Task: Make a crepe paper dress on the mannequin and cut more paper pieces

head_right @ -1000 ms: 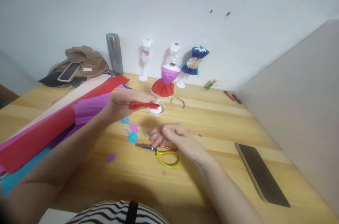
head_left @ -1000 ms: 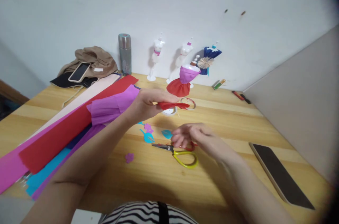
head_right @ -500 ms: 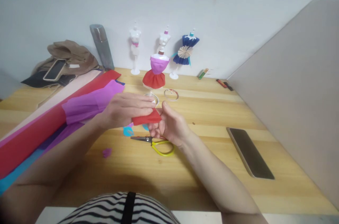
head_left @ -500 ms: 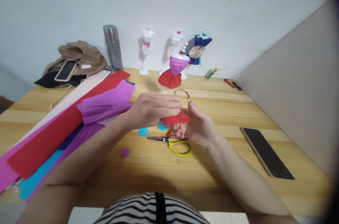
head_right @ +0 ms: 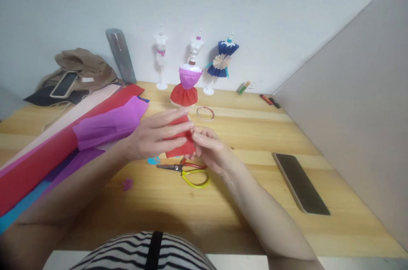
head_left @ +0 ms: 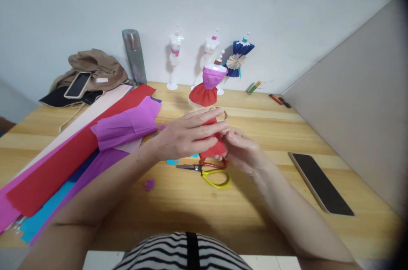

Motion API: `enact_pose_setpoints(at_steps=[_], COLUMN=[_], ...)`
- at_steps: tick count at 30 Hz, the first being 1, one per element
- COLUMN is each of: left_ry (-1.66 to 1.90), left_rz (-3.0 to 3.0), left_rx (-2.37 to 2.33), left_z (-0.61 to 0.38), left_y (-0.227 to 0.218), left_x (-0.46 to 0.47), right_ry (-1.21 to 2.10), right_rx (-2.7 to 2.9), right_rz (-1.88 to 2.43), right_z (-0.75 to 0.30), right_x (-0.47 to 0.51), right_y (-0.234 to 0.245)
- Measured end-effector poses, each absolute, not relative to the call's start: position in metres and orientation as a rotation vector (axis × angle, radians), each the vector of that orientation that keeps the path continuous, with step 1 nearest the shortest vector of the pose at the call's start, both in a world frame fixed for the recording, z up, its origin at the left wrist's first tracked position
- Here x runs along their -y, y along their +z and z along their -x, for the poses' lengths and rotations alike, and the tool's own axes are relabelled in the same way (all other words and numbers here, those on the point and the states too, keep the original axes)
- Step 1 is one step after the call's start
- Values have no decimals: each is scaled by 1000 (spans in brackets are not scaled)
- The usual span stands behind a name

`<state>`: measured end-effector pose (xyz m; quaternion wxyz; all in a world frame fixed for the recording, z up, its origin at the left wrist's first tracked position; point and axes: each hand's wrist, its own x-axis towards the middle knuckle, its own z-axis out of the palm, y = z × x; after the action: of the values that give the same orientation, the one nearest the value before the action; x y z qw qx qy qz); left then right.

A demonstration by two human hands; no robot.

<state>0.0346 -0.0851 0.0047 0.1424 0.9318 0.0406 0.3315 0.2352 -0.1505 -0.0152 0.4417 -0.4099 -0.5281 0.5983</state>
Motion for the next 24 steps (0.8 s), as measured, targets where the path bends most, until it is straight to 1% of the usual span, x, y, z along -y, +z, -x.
enact_pose_setpoints(at_steps=[3, 9, 14, 15, 17, 19, 21, 22, 23, 24], left_ry=[1031, 1126, 1011, 1040, 1234, 1490, 1638, 1640, 1560, 1398], left_rz=[-2691, -2650, -2762, -2788, -2787, -2659, -2373, -2170, -1949, -1744], left_rx=[-48, -7, -178, -173, -90, -90, -312, -460, -596, -678], left_z=[-36, -38, -36, -35, -34, -34, -37, -39, -42, -45], left_y=[3, 0, -12, -16, -24, -29, -30, -31, -30, -30], left_x=[84, 83, 73, 71, 67, 68, 74, 77, 81, 84], right_ry=[1602, 1547, 1390, 1338, 1223, 1116, 1038, 1009, 986, 968], right_rx=[1161, 1035, 1044, 1057, 1078, 1093, 1132, 1162, 1193, 1223], right_rz=[1017, 1049, 1041, 1044, 1055, 1070, 1101, 1118, 1133, 1143], right_z=[-232, -227, -225, -225, -225, -226, -227, -227, -227, -228], right_x=[150, 148, 147, 147, 147, 147, 146, 146, 147, 147], right_y=[-16, -24, -28, -28, -28, -27, -26, -26, -25, -26])
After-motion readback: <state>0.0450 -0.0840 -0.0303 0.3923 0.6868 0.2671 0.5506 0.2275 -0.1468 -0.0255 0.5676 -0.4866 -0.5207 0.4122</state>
